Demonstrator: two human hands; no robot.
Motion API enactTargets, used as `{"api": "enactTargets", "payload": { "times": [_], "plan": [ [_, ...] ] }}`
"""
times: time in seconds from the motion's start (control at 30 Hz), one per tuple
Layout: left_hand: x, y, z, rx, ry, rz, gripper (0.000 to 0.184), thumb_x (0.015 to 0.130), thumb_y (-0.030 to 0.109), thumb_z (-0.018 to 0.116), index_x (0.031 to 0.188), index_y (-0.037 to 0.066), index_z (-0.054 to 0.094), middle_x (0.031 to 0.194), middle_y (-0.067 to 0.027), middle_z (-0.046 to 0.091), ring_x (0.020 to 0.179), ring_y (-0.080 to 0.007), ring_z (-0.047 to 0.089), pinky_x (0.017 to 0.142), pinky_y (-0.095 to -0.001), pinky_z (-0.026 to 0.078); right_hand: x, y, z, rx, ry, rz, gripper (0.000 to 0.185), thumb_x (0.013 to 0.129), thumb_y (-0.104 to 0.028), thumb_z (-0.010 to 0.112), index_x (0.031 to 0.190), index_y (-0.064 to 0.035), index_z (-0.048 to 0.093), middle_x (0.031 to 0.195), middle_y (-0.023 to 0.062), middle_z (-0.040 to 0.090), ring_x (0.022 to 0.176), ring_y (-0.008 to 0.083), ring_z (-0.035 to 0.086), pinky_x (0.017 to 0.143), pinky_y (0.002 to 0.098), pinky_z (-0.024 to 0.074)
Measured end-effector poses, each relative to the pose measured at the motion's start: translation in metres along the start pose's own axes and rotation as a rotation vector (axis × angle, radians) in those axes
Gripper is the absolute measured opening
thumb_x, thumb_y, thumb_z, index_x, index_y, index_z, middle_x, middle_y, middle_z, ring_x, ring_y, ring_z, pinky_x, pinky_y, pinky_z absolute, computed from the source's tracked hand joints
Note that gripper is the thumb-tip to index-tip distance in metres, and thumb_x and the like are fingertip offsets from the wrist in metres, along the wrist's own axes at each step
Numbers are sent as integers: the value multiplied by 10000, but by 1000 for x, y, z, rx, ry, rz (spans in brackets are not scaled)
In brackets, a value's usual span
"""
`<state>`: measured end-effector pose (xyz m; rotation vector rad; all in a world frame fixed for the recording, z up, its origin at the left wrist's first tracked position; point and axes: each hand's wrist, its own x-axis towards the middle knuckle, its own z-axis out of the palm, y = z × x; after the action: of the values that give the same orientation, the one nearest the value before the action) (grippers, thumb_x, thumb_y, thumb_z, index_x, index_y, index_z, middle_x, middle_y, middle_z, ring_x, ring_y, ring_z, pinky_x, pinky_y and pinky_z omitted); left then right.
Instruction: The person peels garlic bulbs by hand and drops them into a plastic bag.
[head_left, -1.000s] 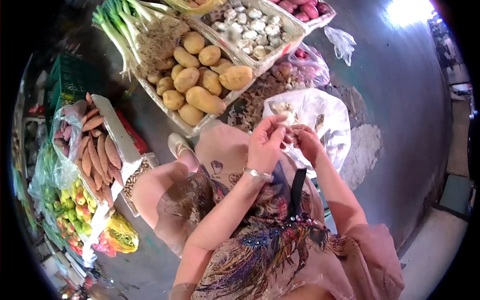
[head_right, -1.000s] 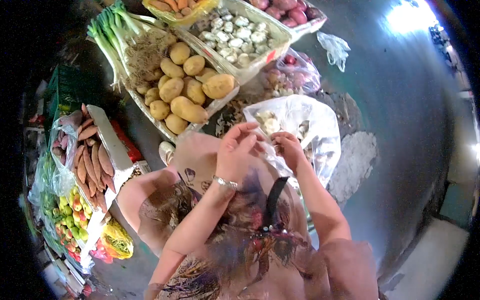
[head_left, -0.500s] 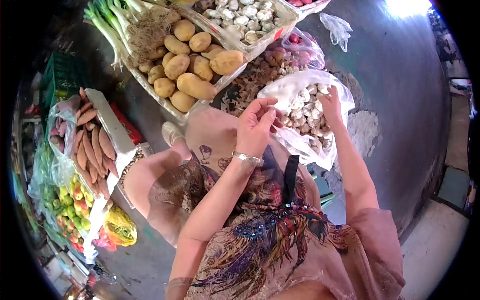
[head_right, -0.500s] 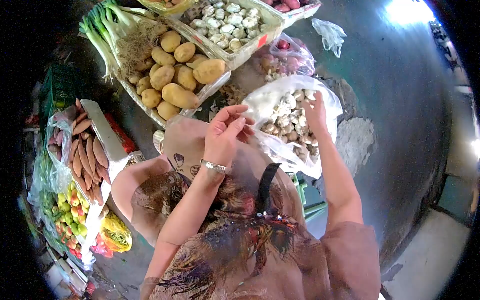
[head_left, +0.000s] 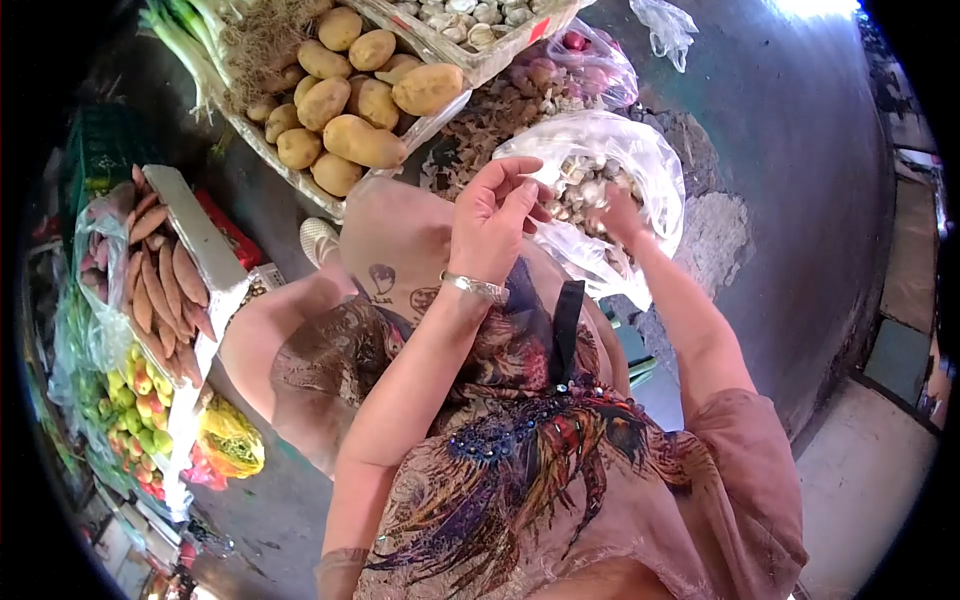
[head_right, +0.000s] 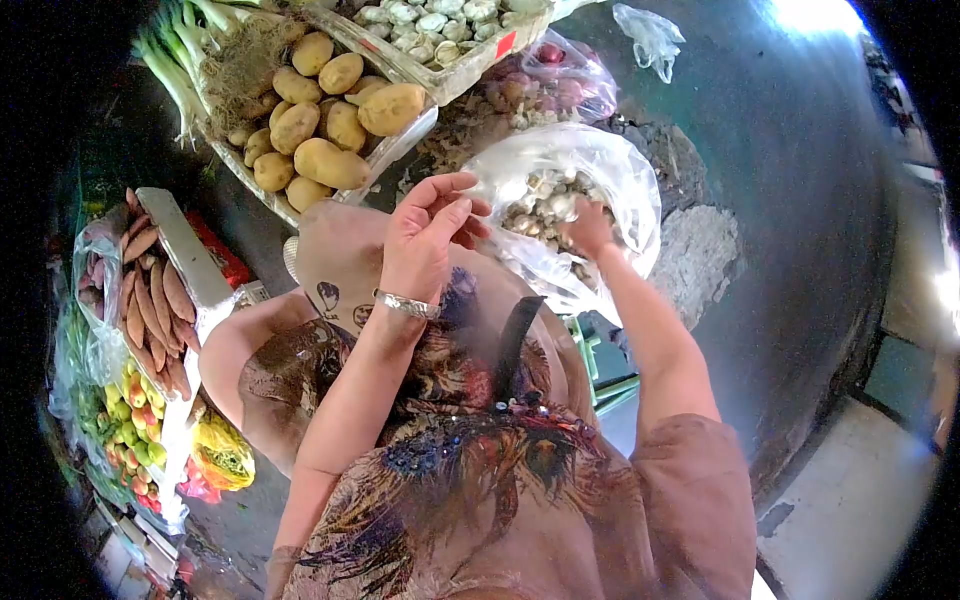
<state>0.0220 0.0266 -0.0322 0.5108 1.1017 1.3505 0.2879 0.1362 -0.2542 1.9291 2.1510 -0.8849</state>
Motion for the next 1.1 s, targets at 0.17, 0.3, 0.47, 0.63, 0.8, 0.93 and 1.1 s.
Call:
{"api": "enactTargets", "payload": {
  "times": [0.17, 0.3, 0.47, 0.63, 0.8, 0.93, 1.1],
  "plan": [
    [-2, 3, 2, 28, 9, -10, 209, 898, 79, 538, 1097, 34, 583, 888, -66, 651, 720, -122, 596, 649, -232, 446, -40, -39, 22, 107, 167, 58, 617, 777, -276, 708, 1307, -119, 433, 1294, 228, 399, 1188, 415, 457, 1008, 563, 322],
    [-2, 3, 2, 43, 16, -7, 206, 899, 80, 533, 1093, 37, 585, 884, -64, 651, 719, -119, 594, 649, -230, 442, -42, -33, 26, 86, 153, 73, 569, 761, -272, 716, 1250, -101, 479, 1277, 198, 439, 1175, 372, 475, 996, 579, 300],
    [-3, 5, 2, 38, 12, -14, 200, 902, 76, 524, 1089, 47, 588, 874, -55, 648, 716, -114, 589, 647, -229, 440, -38, -14, 29, 148, 132, 7, 521, 737, -266, 730, 1172, -83, 511, 1136, 187, 562, 1092, 370, 539, 921, 504, 397],
    [-3, 3, -1, 46, 20, -14, 204, 900, 57, 524, 1093, 51, 589, 900, -49, 638, 725, -110, 586, 639, -228, 444, -45, -31, 6, 653, -48, 80, 470, 753, -264, 728, 1117, -63, 511, 990, 109, 614, 851, 208, 597, 734, 318, 476],
    [1, -13, 0, 254, 91, 89, 283, 874, 36, 572, 1157, 41, 568, 989, -54, 606, 774, -98, 575, 651, -233, 467, -105, -128, -69, 1401, -181, -68, 340, 871, -266, 625, 1118, -53, 529, 893, 30, 586, 752, 102, 536, 652, 232, 445],
    [-2, -15, 3, 470, -111, 178, 488, 827, 83, 674, 1279, 40, 496, 979, -47, 585, 787, -84, 573, 628, -216, 474, -132, -169, -100, 1309, -116, -168, 295, 945, -292, 537, 1097, -40, 562, 852, -10, 558, 701, 59, 493, 578, 211, 407],
    [-6, -1, 3, 195, -169, -6, 523, 798, 54, 703, 1275, 51, 490, 918, -32, 610, 744, -91, 595, 542, -209, 472, -135, -185, -102, 1270, 41, -175, 329, 971, -336, 498, 1005, -20, 582, 755, -26, 534, 627, 43, 451, 527, 208, 359]
  ]
}}
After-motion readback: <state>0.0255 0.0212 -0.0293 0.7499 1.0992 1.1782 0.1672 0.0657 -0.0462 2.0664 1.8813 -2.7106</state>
